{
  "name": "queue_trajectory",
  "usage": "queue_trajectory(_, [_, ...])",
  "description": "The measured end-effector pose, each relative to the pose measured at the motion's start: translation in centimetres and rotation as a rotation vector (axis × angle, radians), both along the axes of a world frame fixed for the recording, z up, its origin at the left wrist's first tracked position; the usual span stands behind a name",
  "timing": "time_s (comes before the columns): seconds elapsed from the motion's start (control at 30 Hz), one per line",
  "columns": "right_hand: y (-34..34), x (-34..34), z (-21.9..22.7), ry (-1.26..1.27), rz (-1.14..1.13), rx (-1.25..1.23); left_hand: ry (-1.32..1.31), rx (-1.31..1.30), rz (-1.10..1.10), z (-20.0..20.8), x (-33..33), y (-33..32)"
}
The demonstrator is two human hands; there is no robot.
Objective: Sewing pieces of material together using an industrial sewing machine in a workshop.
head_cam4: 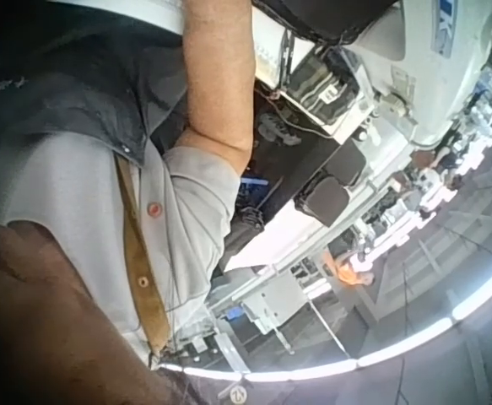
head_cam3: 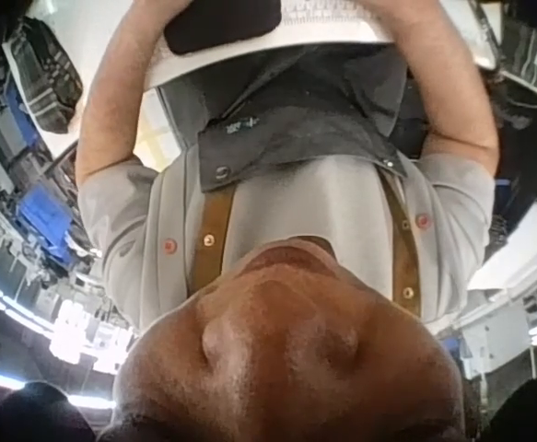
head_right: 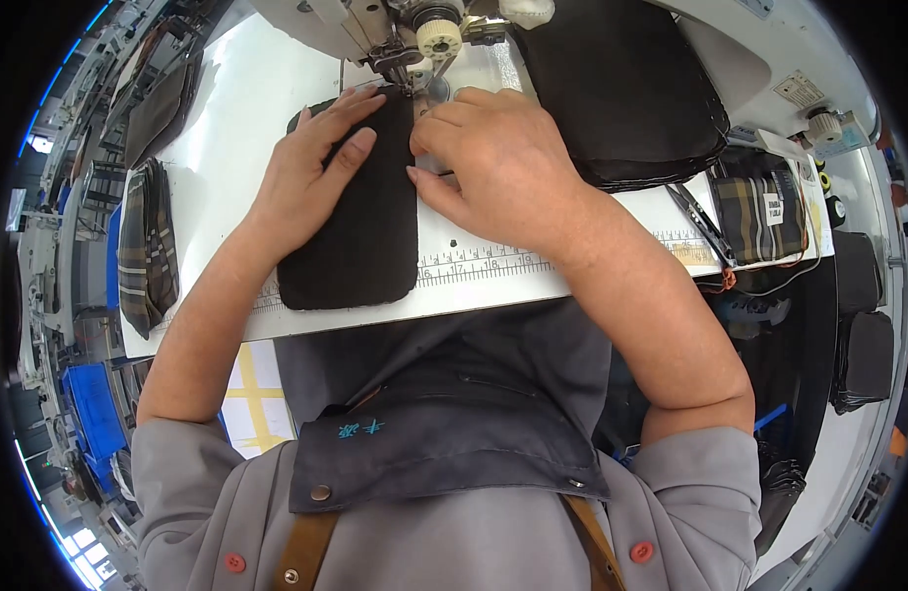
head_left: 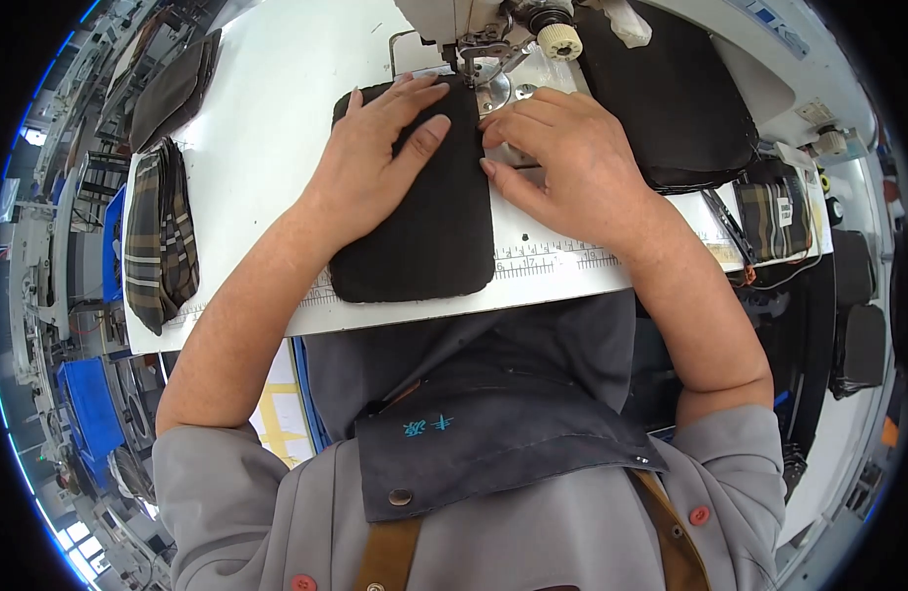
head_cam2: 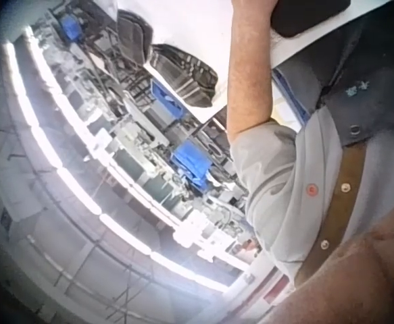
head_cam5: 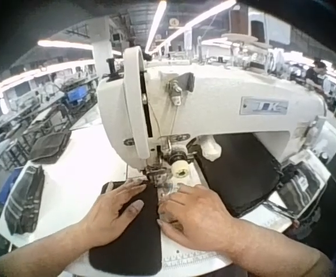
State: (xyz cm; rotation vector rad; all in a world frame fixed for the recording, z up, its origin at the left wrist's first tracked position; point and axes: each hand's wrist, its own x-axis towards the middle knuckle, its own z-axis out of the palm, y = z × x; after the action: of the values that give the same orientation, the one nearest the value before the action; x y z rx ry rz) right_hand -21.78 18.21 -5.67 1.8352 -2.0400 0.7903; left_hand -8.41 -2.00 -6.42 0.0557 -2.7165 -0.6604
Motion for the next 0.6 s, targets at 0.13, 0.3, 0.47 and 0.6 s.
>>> queue_trajectory(0.13, [-0.09, -0.14, -0.46, 0.057, -0.063, -0.023, -0.003, 0.064, 0.013, -0.05, -0.20, -0.68])
queue_trajectory(0.3, [0.03, -0.46, -0.73, -0.009, -0.002, 0.000, 0.024, 0.101, 0.013, -0.20, -0.30, -0.87])
queue_trajectory(0.47, [0.10, -0.42, -0.61, -0.128, 0.063, -0.028, 0.056, 0.146, 0.025, -0.34, -0.27, -0.87])
queue_trajectory(0.6, [0.11, -0.34, -0.47, -0.125, 0.019, -0.033, 0.024, 0.169, 0.019, -0.04, -0.31, -0.69])
